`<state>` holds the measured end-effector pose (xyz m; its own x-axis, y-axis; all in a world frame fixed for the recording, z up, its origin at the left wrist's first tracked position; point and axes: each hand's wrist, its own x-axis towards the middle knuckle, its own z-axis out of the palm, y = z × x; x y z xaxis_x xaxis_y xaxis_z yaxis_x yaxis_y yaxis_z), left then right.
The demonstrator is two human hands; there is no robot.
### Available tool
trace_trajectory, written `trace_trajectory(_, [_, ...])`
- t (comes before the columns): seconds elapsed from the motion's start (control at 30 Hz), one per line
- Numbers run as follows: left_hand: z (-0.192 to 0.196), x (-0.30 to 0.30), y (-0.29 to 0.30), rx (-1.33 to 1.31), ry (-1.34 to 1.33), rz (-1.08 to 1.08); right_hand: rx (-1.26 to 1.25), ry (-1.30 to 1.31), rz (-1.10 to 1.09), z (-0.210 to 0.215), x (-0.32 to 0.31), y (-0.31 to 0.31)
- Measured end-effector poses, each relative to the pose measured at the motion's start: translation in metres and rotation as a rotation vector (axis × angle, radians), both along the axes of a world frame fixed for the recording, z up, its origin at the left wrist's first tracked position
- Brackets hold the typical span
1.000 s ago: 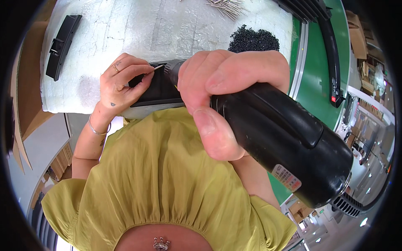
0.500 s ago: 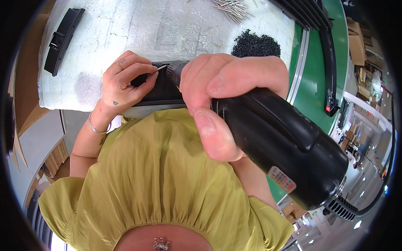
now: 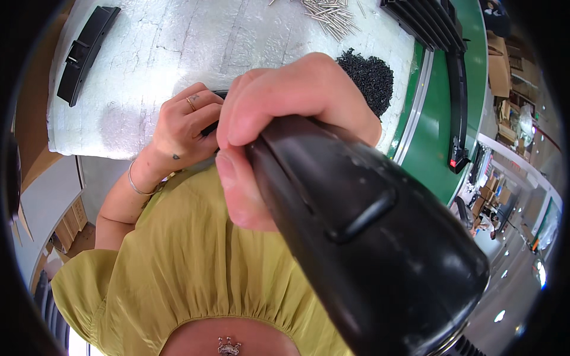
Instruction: Assembling plastic components using an electric screwdriver.
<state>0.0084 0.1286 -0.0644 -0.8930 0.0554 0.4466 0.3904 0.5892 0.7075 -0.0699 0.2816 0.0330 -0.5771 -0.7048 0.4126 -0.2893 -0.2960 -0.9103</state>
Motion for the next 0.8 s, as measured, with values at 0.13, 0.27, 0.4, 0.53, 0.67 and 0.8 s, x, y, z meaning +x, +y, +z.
trace_trajectory(0.13, [0.007, -0.003, 0.002, -0.030, -0.011, -0.017, 0.059, 0.006, -0.039, 0.007, 0.001, 0.001])
trace_trajectory(0.27, [0.012, -0.002, -0.001, -0.054, -0.016, -0.023, 0.074, -0.105, -0.061, 0.009, 0.009, -0.003])
trace_trajectory(0.4, [0.013, 0.002, 0.004, -0.102, -0.129, 0.004, -0.221, -0.110, -0.180, -0.003, -0.012, 0.019])
trace_trajectory(0.53, [0.037, 0.003, 0.004, -0.208, -0.123, -0.042, -0.480, -0.133, -0.463, 0.008, -0.034, 0.060])
trace_trajectory(0.67, [0.026, 0.001, 0.005, -0.326, -0.223, -0.228, -0.389, -0.103, -0.598, -0.006, -0.036, 0.076])
trace_trajectory(0.8, [0.030, -0.004, 0.011, -0.336, -0.250, -0.305, -0.369, -0.146, -0.643, -0.023, -0.033, 0.078])
